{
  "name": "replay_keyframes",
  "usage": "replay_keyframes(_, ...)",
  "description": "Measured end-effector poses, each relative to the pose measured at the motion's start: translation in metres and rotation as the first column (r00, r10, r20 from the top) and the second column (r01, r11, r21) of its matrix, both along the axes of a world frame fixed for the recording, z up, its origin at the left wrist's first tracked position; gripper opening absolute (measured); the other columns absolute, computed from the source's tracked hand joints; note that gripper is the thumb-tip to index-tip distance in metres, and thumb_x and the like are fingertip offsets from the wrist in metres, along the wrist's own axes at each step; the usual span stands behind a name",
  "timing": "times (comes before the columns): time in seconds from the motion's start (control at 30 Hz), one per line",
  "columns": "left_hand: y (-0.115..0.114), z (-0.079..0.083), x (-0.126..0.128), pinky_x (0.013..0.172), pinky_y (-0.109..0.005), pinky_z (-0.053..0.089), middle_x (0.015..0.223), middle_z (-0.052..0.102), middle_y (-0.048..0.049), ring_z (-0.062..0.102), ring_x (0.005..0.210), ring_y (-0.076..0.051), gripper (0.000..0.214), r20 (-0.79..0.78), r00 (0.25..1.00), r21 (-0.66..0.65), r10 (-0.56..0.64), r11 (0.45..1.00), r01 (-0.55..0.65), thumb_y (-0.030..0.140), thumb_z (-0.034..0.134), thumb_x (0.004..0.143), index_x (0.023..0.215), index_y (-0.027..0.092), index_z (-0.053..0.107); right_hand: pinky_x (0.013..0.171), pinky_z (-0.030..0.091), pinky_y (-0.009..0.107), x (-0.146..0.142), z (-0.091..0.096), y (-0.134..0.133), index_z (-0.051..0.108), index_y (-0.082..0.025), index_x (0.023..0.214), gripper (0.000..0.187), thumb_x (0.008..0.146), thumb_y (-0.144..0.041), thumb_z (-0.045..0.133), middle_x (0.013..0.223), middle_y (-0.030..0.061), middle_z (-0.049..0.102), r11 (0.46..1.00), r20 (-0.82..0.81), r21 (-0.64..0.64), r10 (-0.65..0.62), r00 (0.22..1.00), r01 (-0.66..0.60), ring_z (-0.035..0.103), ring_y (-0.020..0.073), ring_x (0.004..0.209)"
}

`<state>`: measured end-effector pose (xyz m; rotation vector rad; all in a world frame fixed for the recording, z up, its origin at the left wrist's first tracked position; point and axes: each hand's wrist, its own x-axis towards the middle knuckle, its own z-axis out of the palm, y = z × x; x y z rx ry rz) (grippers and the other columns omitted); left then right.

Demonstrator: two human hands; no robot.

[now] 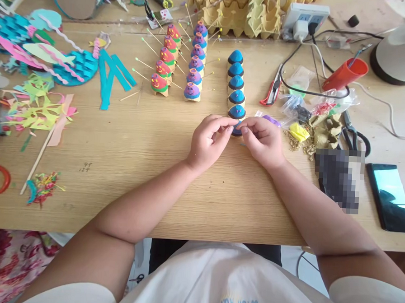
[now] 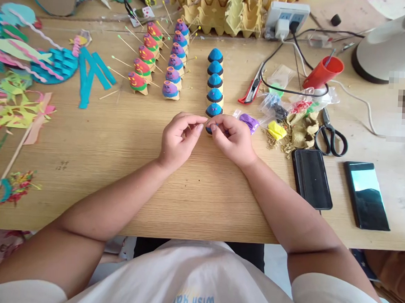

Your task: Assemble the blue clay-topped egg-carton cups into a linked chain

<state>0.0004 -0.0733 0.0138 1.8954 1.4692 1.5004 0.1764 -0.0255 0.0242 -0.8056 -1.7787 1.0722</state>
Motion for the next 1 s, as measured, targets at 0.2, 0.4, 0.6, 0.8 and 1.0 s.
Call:
replay_keyframes(0.2, -0.0017, 0.0032, 0.0013, 0.08, -0.032, 0.061, 0.107, 0.076, -0.0053, 0.071, 0.095, -0.016, 0.031, 0.033, 0.999, 0.026, -0.038, 0.999, 0.037, 0.051, 0.054, 0.108, 0.116, 0.028, 0.073, 0.057, 0.038, 0.029, -0.0011, 0.0005, 0.0004, 0.077, -0.021, 0.094, 0.047, 0.095, -0.067, 0.068, 0.07, 0.0017, 0.065, 1.0, 0.019, -0.011, -0.014, 1.0, 0.015, 0.049, 0.0123, 0.061)
replay_keyframes(0.4, 0.0008, 0.0029, 0.0012, 0.087, -0.035, 0.061, 0.113, 0.075, -0.0065, 0.072, 0.101, -0.018, 0.04, 0.022, 0.999, -0.018, -0.035, 0.999, 0.035, 0.061, 0.05, 0.107, 0.121, 0.03, 0.07, 0.061, 0.043, 0.029, -0.0024, 0.001, -0.0013, 0.079, -0.02, 0.094, 0.044, 0.095, -0.063, 0.071, 0.08, 0.0035, 0.073, 0.999, -0.011, -0.016, 0.03, 0.999, -0.03, 0.055, 0.0123, 0.066)
replay_keyframes(0.6, 0.0044, -0.002, 0.0006, 0.083, -0.029, 0.058, 0.102, 0.078, -0.0038, 0.07, 0.091, -0.014, 0.029, 0.195, 0.975, 0.029, -0.106, 0.994, 0.103, 0.051, 0.064, 0.104, 0.11, 0.025, 0.076, 0.06, 0.043, 0.027, -0.0028, -0.0012, -0.0017, 0.081, -0.019, 0.096, 0.041, 0.096, -0.059, 0.072, 0.075, 0.0017, 0.071, 0.998, -0.037, -0.027, 0.047, 0.998, -0.048, 0.054, 0.011, 0.064)
replay_keyframes(0.8, 0.0073, -0.0065, 0.0001, 0.084, -0.027, 0.056, 0.102, 0.079, -0.0036, 0.07, 0.093, -0.013, 0.027, 0.275, 0.955, 0.051, -0.113, 0.993, 0.103, 0.047, 0.067, 0.103, 0.109, 0.024, 0.079, 0.072, 0.054, 0.03, -0.004, 0.0028, -0.0026, 0.084, -0.02, 0.096, 0.034, 0.096, -0.053, 0.075, 0.086, 0.004, 0.079, 0.996, -0.074, -0.04, 0.073, 0.995, -0.076, 0.067, 0.0147, 0.076)
replay_keyframes(1.0, 0.0064, -0.0063, 0.0013, 0.082, -0.028, 0.054, 0.104, 0.079, -0.003, 0.069, 0.089, -0.013, 0.03, 0.345, 0.934, -0.004, -0.096, 0.995, 0.104, 0.052, 0.068, 0.102, 0.111, 0.025, 0.079, 0.081, 0.059, 0.032, -0.0047, 0.0077, -0.0022, 0.085, -0.022, 0.093, 0.035, 0.093, -0.057, 0.077, 0.08, 0.0022, 0.077, 0.989, -0.116, -0.073, 0.116, 0.987, -0.124, 0.066, 0.0138, 0.073)
